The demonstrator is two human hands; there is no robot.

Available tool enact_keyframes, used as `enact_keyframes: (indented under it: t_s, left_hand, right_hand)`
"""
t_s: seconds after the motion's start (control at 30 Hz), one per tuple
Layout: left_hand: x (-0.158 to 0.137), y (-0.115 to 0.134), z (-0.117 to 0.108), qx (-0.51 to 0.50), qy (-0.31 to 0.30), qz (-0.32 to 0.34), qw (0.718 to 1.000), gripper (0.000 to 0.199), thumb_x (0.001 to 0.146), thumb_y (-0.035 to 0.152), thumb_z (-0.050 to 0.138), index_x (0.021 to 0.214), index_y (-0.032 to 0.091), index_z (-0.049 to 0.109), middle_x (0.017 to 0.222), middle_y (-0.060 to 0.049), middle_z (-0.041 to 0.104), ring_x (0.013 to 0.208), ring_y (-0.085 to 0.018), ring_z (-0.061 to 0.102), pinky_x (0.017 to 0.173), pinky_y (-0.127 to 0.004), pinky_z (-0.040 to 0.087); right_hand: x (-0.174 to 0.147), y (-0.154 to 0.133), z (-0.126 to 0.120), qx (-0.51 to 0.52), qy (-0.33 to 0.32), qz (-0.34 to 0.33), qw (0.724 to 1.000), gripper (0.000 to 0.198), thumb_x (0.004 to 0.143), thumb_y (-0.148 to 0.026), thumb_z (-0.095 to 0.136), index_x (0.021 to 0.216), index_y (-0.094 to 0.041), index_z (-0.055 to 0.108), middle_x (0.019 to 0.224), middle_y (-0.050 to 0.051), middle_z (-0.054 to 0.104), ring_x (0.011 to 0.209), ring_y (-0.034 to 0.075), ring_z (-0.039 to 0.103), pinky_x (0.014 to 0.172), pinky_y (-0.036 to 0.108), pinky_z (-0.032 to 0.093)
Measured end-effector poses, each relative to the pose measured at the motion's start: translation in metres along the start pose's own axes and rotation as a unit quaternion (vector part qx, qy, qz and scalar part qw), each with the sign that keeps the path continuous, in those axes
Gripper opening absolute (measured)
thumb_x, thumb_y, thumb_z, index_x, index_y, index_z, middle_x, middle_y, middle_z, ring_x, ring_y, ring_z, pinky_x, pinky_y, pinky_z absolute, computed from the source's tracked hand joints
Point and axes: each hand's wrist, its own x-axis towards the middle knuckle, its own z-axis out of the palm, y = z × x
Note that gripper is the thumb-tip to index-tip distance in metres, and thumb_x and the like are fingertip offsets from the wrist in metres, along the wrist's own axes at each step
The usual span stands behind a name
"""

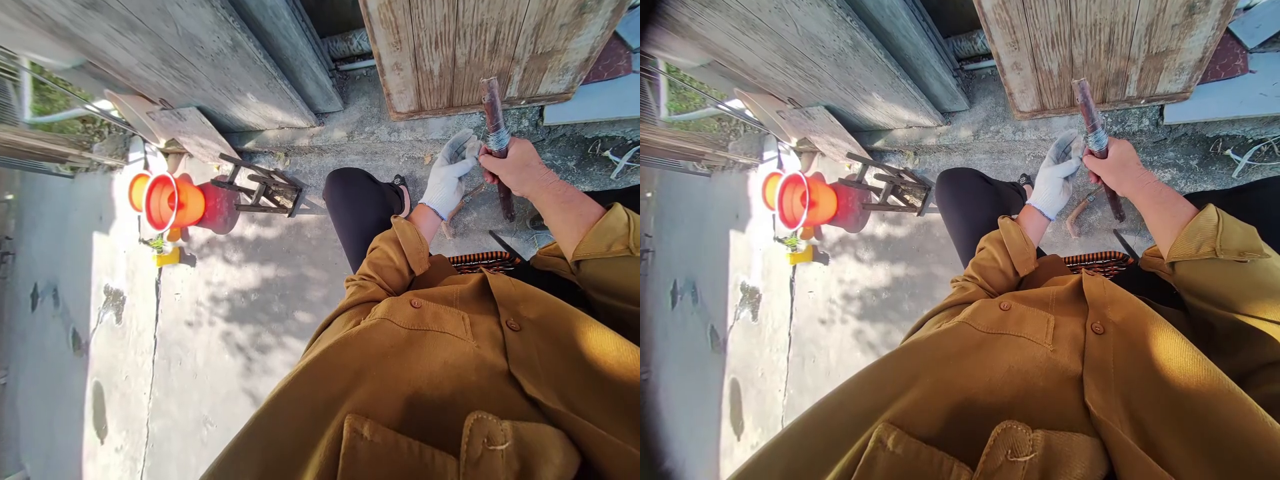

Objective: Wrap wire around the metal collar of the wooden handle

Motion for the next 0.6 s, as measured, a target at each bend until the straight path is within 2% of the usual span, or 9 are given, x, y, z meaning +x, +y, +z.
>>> enact_keyframes:
  t_s: [0.13,0.27,0.37,0.47,0.5,0.57,0.6]
  left_hand:
    - [0.007,-0.001,-0.001,0.036,0.048,-0.029,0.998,0.091,0.122,0.045,-0.001,0.14,0.017,0.083,0.165,-0.007,0.072,0.162,-0.035,0.051,0.112,-0.044,0.06]
    - [0.005,0.0,0.002,0.02,0.05,-0.016,0.998,0.089,0.122,0.041,0.0,0.137,0.017,0.084,0.167,-0.006,0.07,0.162,-0.033,0.053,0.113,-0.042,0.059]
    - [-0.013,0.006,0.013,0.018,0.056,-0.001,0.998,0.085,0.121,0.038,0.0,0.144,0.018,0.08,0.171,-0.006,0.067,0.161,-0.031,0.056,0.115,-0.043,0.059]
    - [-0.04,0.013,0.029,0.002,0.057,0.073,0.996,0.073,0.124,0.034,0.008,0.157,0.022,0.072,0.176,-0.006,0.063,0.163,-0.029,0.056,0.12,-0.046,0.058]
    - [-0.048,0.015,0.033,-0.012,0.053,0.098,0.994,0.066,0.125,0.035,0.014,0.162,0.025,0.067,0.179,-0.006,0.06,0.165,-0.029,0.054,0.123,-0.049,0.057]
    - [-0.06,0.018,0.041,-0.025,0.059,0.092,0.994,0.057,0.125,0.05,0.028,0.165,0.031,0.064,0.18,-0.006,0.06,0.169,-0.032,0.053,0.126,-0.059,0.057]
    - [-0.064,0.019,0.043,-0.03,0.064,0.084,0.994,0.055,0.124,0.057,0.034,0.164,0.036,0.065,0.18,-0.006,0.059,0.171,-0.032,0.052,0.13,-0.06,0.056]
  right_hand:
    - [-0.006,-0.011,-0.005,-0.122,0.015,-0.017,0.992,0.02,0.103,-0.011,0.074,0.089,-0.024,0.068,0.056,-0.004,0.06,0.057,0.017,0.061,0.076,0.036,0.058]
    - [-0.009,-0.021,-0.004,-0.195,0.04,-0.014,0.98,0.033,0.099,-0.009,0.077,0.08,-0.027,0.056,0.062,-0.002,0.057,0.072,0.023,0.069,0.093,0.041,0.06]
    - [-0.004,-0.015,0.0,-0.19,0.063,-0.043,0.979,0.043,0.093,-0.006,0.081,0.076,-0.028,0.049,0.071,0.002,0.061,0.098,0.03,0.075,0.106,0.043,0.058]
    - [0.0,-0.005,0.005,-0.154,0.081,-0.063,0.983,0.048,0.088,-0.002,0.085,0.076,-0.028,0.046,0.077,0.005,0.064,0.119,0.033,0.073,0.113,0.041,0.056]
    - [0.001,-0.003,0.006,-0.144,0.08,-0.058,0.985,0.048,0.088,-0.002,0.085,0.076,-0.028,0.047,0.075,0.005,0.063,0.118,0.032,0.074,0.111,0.04,0.057]
    - [0.0,-0.001,0.008,-0.135,0.064,-0.032,0.988,0.041,0.094,-0.007,0.082,0.076,-0.027,0.051,0.068,0.003,0.06,0.104,0.03,0.077,0.102,0.038,0.061]
    - [0.0,0.0,0.008,-0.134,0.053,-0.018,0.989,0.037,0.098,-0.01,0.08,0.077,-0.026,0.054,0.065,0.002,0.059,0.095,0.027,0.077,0.097,0.038,0.063]
